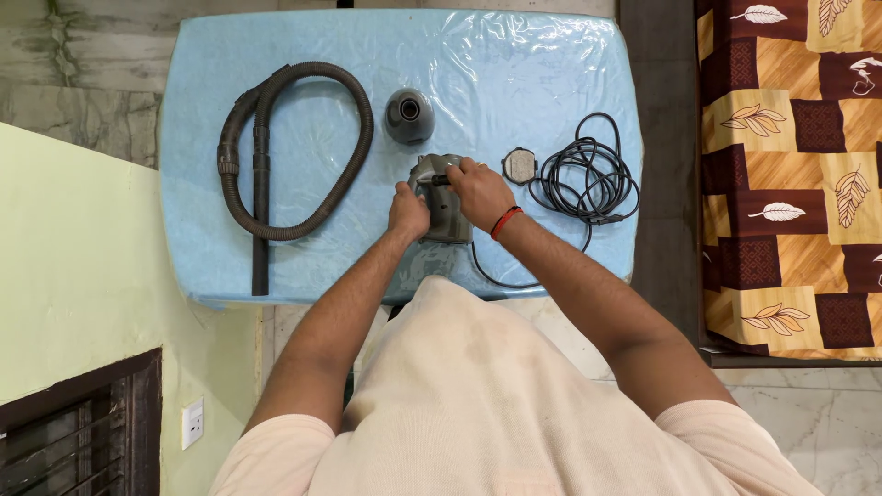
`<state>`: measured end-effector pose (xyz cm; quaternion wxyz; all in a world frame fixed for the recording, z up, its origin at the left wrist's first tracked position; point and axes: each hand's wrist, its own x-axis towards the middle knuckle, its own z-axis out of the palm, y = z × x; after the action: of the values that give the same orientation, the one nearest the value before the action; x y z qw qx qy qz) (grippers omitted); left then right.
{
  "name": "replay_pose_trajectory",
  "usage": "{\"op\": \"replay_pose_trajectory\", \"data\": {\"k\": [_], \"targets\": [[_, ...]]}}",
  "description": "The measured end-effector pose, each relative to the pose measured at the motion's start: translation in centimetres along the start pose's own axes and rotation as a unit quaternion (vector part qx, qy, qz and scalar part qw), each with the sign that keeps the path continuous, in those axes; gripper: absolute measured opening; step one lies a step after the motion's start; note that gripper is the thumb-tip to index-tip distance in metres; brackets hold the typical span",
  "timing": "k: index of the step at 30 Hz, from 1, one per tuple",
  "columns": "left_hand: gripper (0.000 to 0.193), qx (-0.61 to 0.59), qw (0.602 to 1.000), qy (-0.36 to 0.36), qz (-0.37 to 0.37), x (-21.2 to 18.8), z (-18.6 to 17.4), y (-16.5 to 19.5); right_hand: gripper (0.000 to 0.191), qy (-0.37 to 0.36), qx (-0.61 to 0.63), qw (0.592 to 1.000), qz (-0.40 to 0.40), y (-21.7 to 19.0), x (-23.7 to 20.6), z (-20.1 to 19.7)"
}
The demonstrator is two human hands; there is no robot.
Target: The person unwinds the power cord from a vacuum cleaner body on a table, uses a screwdriver to open the housing, removes the dust canister and filter, then reattaches the filter and reassembles the vacuum body.
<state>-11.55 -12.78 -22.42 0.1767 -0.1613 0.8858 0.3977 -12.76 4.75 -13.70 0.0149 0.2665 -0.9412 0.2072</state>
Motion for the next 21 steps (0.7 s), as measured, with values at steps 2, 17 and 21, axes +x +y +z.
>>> {"op": "replay_pose_trajectory", "data": {"k": [2,17,21], "targets": [[0.036,-0.001,1.0,0.002,0.001,0.1,0.0,-0.1,0.019,-0.011,0.0,1.0,0.002,-0.2,0.0,-0.2],[0.037,-0.01,1.0,0.001,-0.006,0.2,0.0,0.2,0.048,-0.119,0.514,0.739,0.419,1.8,1.0,0.5],[0.038,-0.008,1.0,0.009,-0.005,0.2,0.0,0.1,0.043,-0.114,0.411,0.818,0.386,0.9,1.4,0.2]]}}
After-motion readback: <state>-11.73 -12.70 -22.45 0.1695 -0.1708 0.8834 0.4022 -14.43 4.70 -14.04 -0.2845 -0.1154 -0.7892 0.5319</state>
